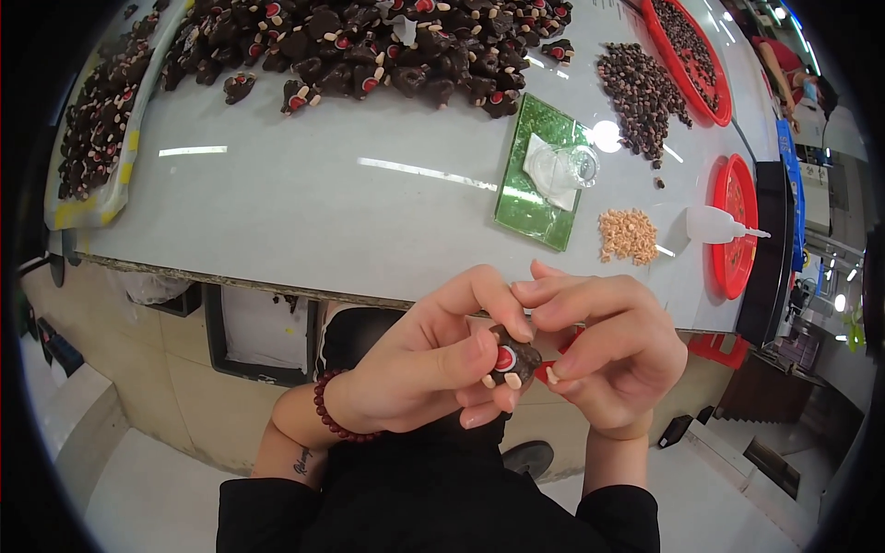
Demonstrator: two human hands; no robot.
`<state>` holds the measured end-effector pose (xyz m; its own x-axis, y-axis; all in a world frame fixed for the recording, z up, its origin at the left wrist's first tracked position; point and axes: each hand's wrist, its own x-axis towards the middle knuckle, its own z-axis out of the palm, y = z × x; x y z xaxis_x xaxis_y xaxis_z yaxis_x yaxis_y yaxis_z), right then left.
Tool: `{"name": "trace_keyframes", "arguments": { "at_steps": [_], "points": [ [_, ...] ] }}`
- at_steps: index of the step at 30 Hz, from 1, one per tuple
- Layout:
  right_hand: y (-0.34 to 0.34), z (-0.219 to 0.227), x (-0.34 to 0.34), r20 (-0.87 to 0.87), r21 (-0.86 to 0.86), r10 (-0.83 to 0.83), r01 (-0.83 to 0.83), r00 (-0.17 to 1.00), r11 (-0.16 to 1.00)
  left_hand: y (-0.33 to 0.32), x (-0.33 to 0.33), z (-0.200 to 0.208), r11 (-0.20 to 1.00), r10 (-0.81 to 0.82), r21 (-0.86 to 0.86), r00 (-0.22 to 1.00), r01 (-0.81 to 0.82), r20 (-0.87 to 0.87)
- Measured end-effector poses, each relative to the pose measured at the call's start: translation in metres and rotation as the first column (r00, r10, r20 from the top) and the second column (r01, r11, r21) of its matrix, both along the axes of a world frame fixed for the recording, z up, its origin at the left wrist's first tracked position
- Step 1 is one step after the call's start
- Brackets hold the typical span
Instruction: The person assembles figurines by dispensing adhesive onto a surface, dipping small components into the adhesive, and attaching them to the figurine bodies by hand.
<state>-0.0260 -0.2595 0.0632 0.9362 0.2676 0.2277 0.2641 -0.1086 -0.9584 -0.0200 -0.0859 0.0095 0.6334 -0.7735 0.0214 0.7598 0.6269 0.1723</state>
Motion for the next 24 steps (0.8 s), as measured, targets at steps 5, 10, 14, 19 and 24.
{"name": "trace_keyframes", "arguments": {
  "at_steps": [5, 10, 14, 19, 24],
  "points": [
    [0.0, 0.002, -0.005, 0.064, -0.096, -0.017, 0.023, 0.998, 0.995, -0.002, -0.004, 0.001, 0.999, -0.035, 0.004, 0.999, 0.035, -0.02],
    [0.0, -0.007, -0.006, 0.148, -0.143, -0.061, 0.083, 0.987, 0.986, -0.002, -0.005, -0.002, 0.999, 0.034, 0.017, 0.998, -0.035, 0.051],
    [-0.002, -0.006, -0.003, 0.114, -0.086, -0.067, 0.077, 0.991, 0.993, -0.002, -0.005, 0.0, 0.999, 0.026, 0.018, 0.999, -0.027, 0.024],
    [-0.01, 0.006, -0.001, 0.031, -0.103, 0.014, -0.011, 0.999, 0.995, -0.003, -0.007, 0.006, 0.996, 0.036, 0.077, 0.999, -0.035, -0.009],
    [-0.037, 0.016, 0.013, 0.106, -0.236, -0.044, 0.068, 0.993, 0.969, -0.003, -0.006, -0.006, 0.991, 0.021, 0.132, 0.999, -0.026, 0.043]
  ]
}}
